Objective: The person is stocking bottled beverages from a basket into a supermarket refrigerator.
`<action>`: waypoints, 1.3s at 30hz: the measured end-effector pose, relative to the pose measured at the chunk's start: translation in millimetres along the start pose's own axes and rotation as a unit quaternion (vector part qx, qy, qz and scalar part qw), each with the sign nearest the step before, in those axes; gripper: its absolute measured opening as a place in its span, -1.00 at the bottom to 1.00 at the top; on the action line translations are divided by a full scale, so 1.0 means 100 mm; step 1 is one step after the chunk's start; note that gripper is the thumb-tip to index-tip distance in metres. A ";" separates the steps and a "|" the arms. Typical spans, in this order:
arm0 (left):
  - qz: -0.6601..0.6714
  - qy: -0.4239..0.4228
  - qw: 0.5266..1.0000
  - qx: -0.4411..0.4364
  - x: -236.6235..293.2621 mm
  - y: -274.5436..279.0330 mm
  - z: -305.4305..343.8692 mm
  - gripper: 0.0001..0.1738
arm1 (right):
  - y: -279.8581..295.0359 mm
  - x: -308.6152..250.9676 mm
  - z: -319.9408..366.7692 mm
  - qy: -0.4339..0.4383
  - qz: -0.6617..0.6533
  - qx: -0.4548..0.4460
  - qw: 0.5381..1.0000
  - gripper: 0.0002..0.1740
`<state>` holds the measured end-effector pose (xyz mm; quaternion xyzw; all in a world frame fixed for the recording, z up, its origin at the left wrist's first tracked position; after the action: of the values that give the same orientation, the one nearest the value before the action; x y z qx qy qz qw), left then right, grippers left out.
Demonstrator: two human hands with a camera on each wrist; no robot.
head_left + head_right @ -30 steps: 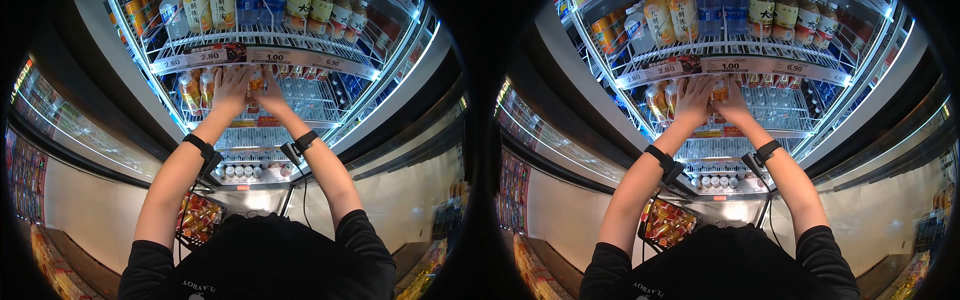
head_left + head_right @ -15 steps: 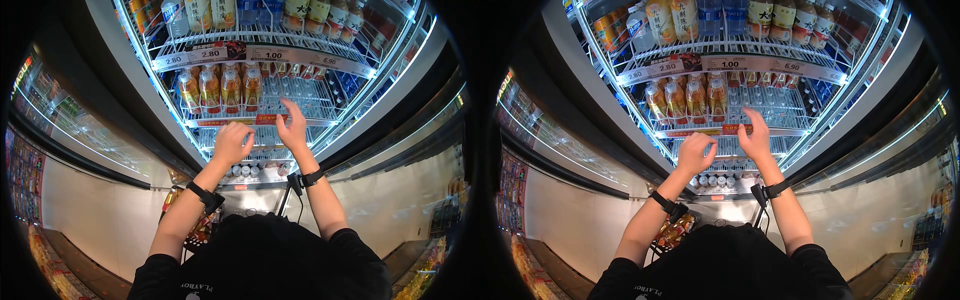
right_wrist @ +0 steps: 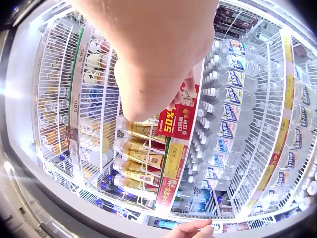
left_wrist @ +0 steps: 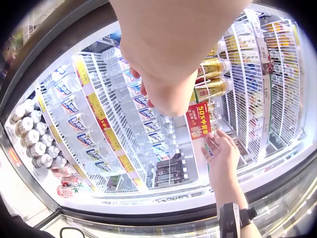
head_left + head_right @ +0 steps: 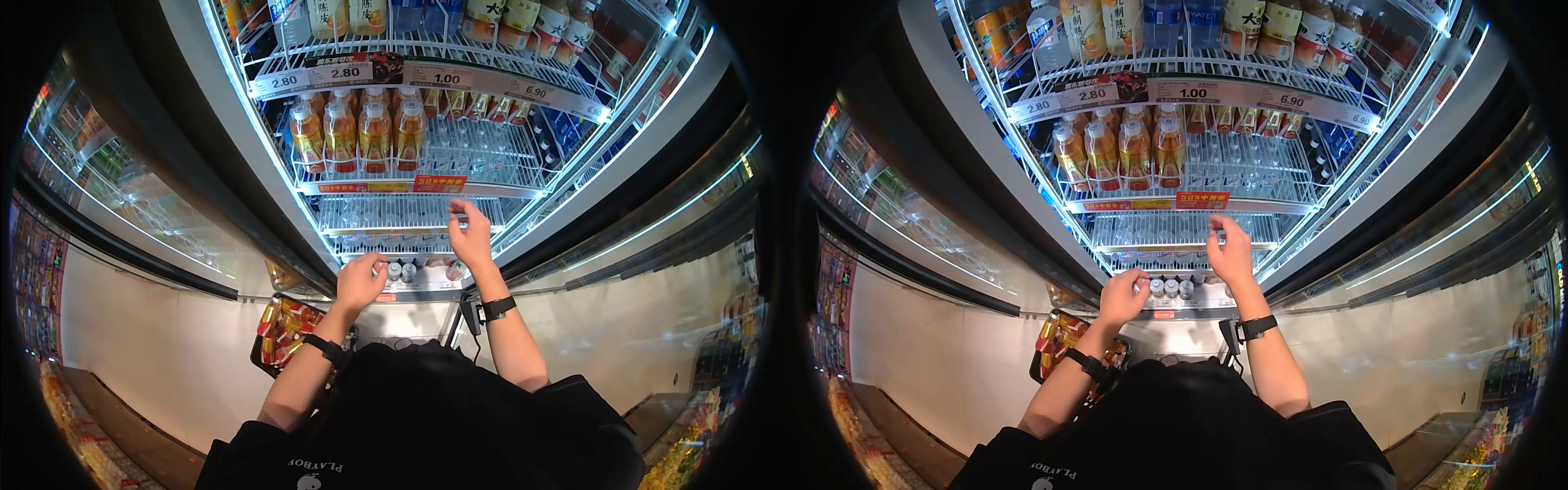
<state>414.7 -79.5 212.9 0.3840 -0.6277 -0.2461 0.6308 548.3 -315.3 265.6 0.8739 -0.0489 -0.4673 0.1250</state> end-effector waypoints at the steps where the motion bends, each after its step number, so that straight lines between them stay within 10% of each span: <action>1: -0.001 0.002 1.000 -0.005 -0.02 -0.03 0.05 -0.76 | -0.03 0.00 0.05 -0.006 0.000 0.000 1.000 -0.66; 17: -0.010 0.036 0.993 0.110 -0.83 -0.13 0.99 -0.79 | -0.68 -0.17 0.50 -0.056 -0.025 -0.180 0.982 -0.80; 24: -0.027 0.196 0.977 -0.084 -1.31 -0.28 1.49 -0.69 | -0.96 -0.20 0.74 -0.102 -0.019 -0.253 0.962 -0.80; 39: -0.033 0.366 0.927 -0.078 -1.95 -0.19 2.64 -0.60 | -1.51 0.03 1.33 -0.132 -0.021 -0.397 0.908 -0.79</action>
<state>141.5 17.1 58.2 0.4178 -0.3189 -0.1574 0.8361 435.5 -193.5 152.4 0.6830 0.1434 -0.5619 0.4440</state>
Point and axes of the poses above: each hand's wrist, its own z-axis away from the middle knuckle, its own y-axis out of the back of the hand, x = y × z, the point moved 3 cm from there along -z, towards the middle knuckle, and after that the axes turned 11 degrees about -z, right-handed, at the moved point
